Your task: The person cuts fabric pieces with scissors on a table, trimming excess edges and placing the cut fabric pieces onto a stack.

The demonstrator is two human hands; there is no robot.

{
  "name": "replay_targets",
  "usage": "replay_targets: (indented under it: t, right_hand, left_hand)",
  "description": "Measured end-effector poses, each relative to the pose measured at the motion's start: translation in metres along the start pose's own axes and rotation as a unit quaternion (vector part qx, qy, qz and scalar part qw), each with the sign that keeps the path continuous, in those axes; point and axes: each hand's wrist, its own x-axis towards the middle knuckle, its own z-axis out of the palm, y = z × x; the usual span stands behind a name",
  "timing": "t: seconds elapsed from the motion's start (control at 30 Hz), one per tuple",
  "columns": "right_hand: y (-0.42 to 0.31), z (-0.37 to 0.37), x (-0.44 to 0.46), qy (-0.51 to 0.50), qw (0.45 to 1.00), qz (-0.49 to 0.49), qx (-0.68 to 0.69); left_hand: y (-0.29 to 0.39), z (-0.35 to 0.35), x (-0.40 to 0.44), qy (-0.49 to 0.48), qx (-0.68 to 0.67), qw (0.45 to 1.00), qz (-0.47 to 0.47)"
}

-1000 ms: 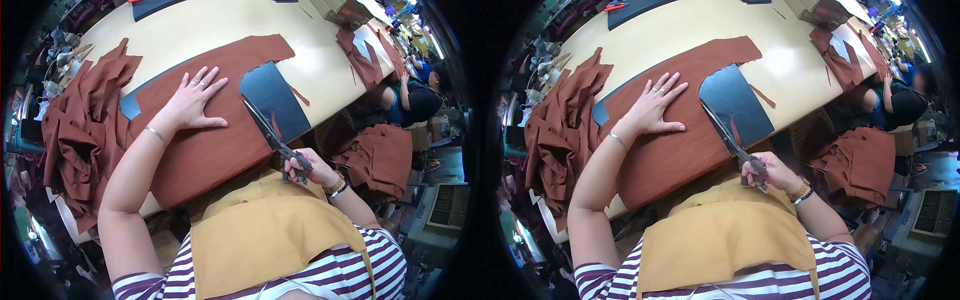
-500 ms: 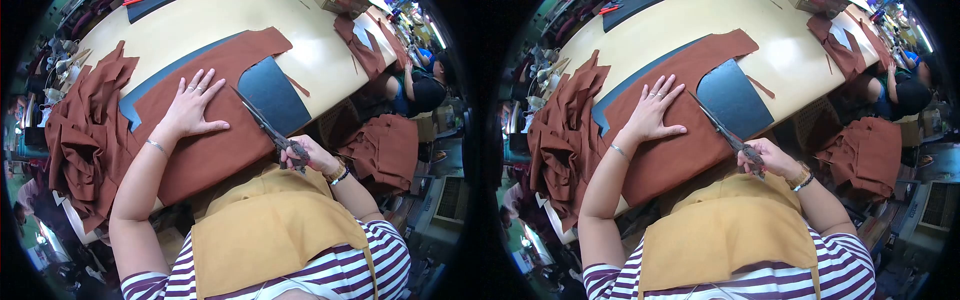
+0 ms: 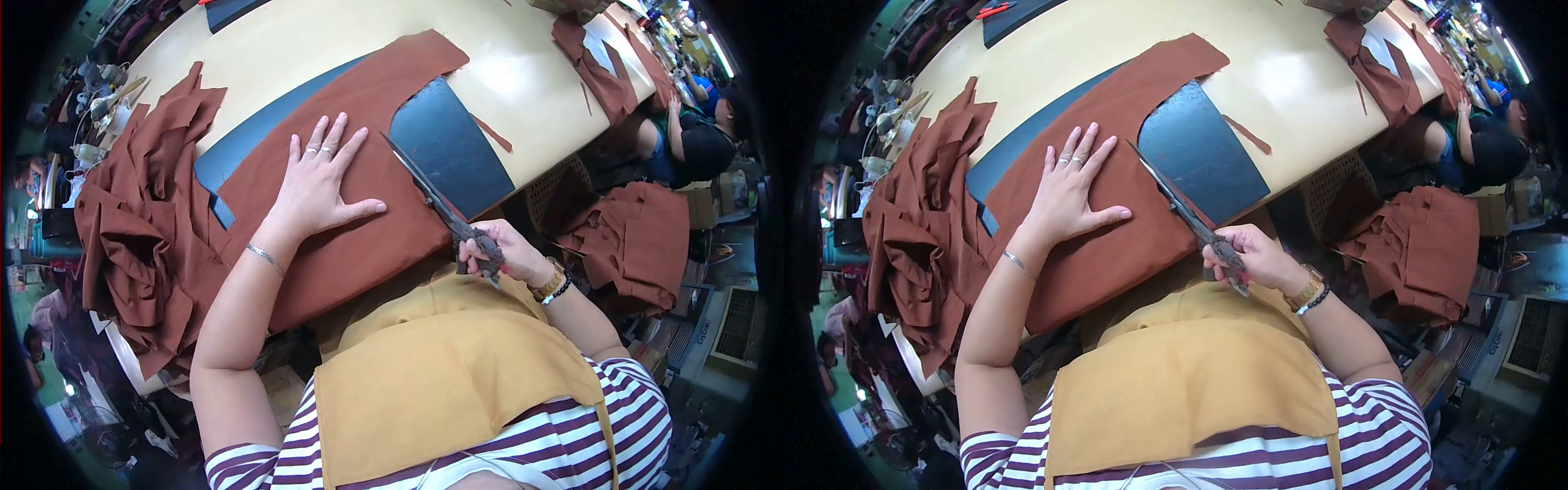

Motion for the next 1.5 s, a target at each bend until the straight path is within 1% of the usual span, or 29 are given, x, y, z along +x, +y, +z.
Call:
replay_targets:
  t: [0.13, 0.37, 0.53, 0.6, 0.7, 0.8, 0.87, 0.9, 1.0, 1.03, 1.13, 1.17, 1.27, 1.33, 1.37, 1.4, 1.5]
  right_hand:
    - [-0.007, 0.011, 0.004, 0.022, 0.999, -0.006, 0.032]
    - [0.0, 0.009, -0.002, 0.008, 0.999, -0.004, 0.042]
    - [-0.002, 0.009, 0.005, 0.013, 0.999, -0.016, 0.039]
    - [-0.001, 0.012, 0.004, 0.024, 0.998, -0.028, 0.059]
    - [0.013, 0.009, 0.005, 0.023, 0.996, -0.026, 0.078]
    - [0.011, 0.022, 0.002, 0.035, 0.993, -0.033, 0.105]
    - [0.016, 0.022, 0.005, 0.021, 0.99, -0.045, 0.129]
    - [0.016, 0.025, 0.004, 0.036, 0.99, -0.049, 0.13]
    - [0.021, 0.024, 0.006, 0.036, 0.99, -0.062, 0.122]
    - [0.025, 0.022, 0.006, 0.043, 0.99, -0.052, 0.124]
    - [0.029, 0.018, 0.005, 0.026, 0.987, -0.101, 0.126]
    - [0.033, 0.015, 0.006, 0.025, 0.979, -0.106, 0.17]
    - [0.036, 0.005, 0.009, 0.066, 0.949, -0.198, 0.237]
    - [0.031, -0.008, 0.011, 0.086, 0.962, -0.211, 0.154]
    - [0.027, -0.012, 0.012, 0.09, 0.956, -0.221, 0.171]
    - [0.02, -0.017, 0.012, 0.076, 0.954, -0.242, 0.158]
    - [-0.001, -0.026, 0.017, 0.093, 0.949, -0.268, 0.141]
  left_hand:
    - [0.006, 0.0, -0.003, -0.004, -0.003, 1.0, -0.009]
    - [0.019, 0.004, -0.008, 0.006, 0.009, 0.998, -0.058]
    - [0.027, 0.006, -0.011, 0.016, -0.006, 0.998, -0.055]
    - [0.028, 0.006, -0.012, 0.024, -0.012, 0.998, -0.062]
    - [0.033, 0.007, -0.013, 0.027, -0.014, 0.995, -0.09]
    - [0.043, 0.011, -0.013, 0.04, -0.019, 0.992, -0.121]
    - [0.051, 0.013, -0.014, 0.046, -0.02, 0.989, -0.139]
    - [0.054, 0.014, -0.013, 0.049, -0.02, 0.988, -0.144]
    - [0.062, 0.016, -0.013, 0.054, -0.018, 0.985, -0.161]
    - [0.064, 0.016, -0.014, 0.059, -0.015, 0.984, -0.165]
    - [0.066, 0.018, -0.016, 0.064, -0.027, 0.982, -0.174]
    - [0.064, 0.018, -0.017, 0.066, -0.035, 0.983, -0.171]
    - [0.059, 0.024, -0.02, 0.08, -0.05, 0.983, -0.158]
    - [0.053, 0.024, -0.026, 0.068, -0.048, 0.987, -0.137]
    - [0.051, 0.023, -0.026, 0.06, -0.05, 0.989, -0.122]
    - [0.046, 0.02, -0.028, 0.049, -0.047, 0.993, -0.093]
    - [0.011, 0.0, -0.037, 0.023, -0.029, 0.999, -0.006]
